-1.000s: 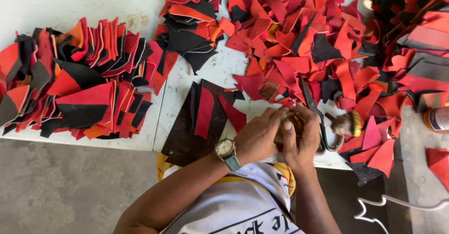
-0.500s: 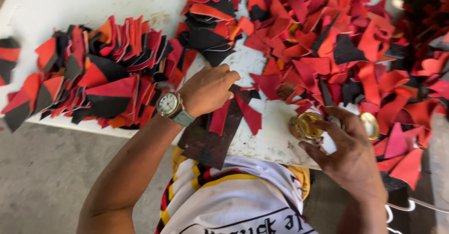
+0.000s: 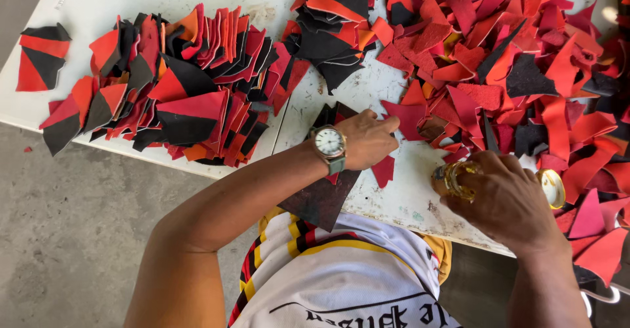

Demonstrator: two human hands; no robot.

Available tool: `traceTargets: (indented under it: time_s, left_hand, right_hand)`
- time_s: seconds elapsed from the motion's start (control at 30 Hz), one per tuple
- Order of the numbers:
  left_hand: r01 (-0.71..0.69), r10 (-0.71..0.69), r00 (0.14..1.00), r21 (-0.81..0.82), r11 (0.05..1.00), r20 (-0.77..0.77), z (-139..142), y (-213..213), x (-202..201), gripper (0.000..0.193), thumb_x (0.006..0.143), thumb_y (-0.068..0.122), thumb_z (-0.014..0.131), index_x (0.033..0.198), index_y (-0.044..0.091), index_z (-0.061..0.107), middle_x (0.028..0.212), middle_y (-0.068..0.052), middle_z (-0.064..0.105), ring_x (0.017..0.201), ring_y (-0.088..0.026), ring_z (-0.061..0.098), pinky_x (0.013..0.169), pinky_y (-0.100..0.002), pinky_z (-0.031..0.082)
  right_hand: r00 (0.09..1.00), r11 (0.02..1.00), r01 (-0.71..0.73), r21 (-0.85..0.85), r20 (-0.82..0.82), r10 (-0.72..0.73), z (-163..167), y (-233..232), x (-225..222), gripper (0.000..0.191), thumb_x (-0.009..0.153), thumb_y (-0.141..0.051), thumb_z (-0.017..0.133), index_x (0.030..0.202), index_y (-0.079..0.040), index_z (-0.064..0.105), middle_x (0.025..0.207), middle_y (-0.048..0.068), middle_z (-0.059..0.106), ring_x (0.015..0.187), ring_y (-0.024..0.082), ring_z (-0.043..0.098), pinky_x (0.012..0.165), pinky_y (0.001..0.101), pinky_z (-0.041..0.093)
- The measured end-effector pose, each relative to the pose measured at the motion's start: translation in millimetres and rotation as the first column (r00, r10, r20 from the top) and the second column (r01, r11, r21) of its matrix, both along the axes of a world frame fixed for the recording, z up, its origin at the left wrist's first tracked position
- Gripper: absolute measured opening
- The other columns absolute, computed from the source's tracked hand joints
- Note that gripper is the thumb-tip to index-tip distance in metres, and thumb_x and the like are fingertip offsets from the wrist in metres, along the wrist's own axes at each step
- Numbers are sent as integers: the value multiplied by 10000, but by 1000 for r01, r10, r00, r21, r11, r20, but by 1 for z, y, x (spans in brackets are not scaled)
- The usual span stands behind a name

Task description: The person assembles small red and black foam pieces by applying adhesive from a small jar and pressing them together. They use scissors to trim excess material and place the finished units into a growing pile on the table.

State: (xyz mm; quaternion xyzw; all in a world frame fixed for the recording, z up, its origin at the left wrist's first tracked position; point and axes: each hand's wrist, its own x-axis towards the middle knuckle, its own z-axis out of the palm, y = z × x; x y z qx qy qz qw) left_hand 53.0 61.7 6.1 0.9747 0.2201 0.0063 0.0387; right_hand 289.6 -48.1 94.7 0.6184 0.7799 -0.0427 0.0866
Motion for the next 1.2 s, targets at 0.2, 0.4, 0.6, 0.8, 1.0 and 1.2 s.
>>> traceTargets:
  time_s: [0.2,0.4,0.6,0.8,1.0,1.2]
  left_hand:
    - [-104,245,912,-392,914,329,11,18,-7,106,842,87,722,937,62,680,899,-148,748,860,-310,744,771,-436,569]
    - [-49,478,694,-627,778,538,47,26,-56,619,839,109,772,1356,96,432,928,-137,768,917,-269,779,822,-390,571]
    - [-38,324,899,-686,726,294,45,30,-68,283,805,88,771,1071,69,676,1012,-73,773,954,-228,774,802,-363,591]
    - [37,-38,999,-458,888,6,17,41,-19,229,761,-16,668,907,112,789,963,-66,788,917,-230,757,801,-371,582]
    - [45,30,987,-451,891,156,2,29,-22,191,746,-22,661,864,81,771,928,-85,764,899,-279,729,788,-401,565]
    - [-137,296,917,-486,863,266,22,5,-52,204,806,118,751,1004,81,718,1017,-81,734,1011,-273,710,890,-401,535]
  right_hand:
    - [997,997,56,-59,62,-53,0,4,-1,468,752,-561,725,1087,-239,779,1258,21,581,1202,279,565,1022,479,470]
    - [989,994,68,-86,137,-56,-6,7,0,431,785,-579,710,1073,-268,786,1320,2,559,1235,262,554,1035,481,462]
    - [899,901,-364,237,-164,406,12,1,25,267,681,-369,807,934,-286,792,1177,21,671,1177,315,622,933,480,487]
    - [780,823,130,553,-569,259,20,-37,48,372,762,-186,801,1094,-133,641,1151,75,689,1070,250,669,1020,450,478]
    - [677,916,181,357,-721,148,-1,-48,-43,540,823,-28,775,1287,-53,500,1113,87,708,951,163,731,1139,467,441]
    - [449,964,249,-89,-872,-196,-65,15,-118,872,810,-39,777,1558,-106,334,984,145,737,810,188,752,668,325,599]
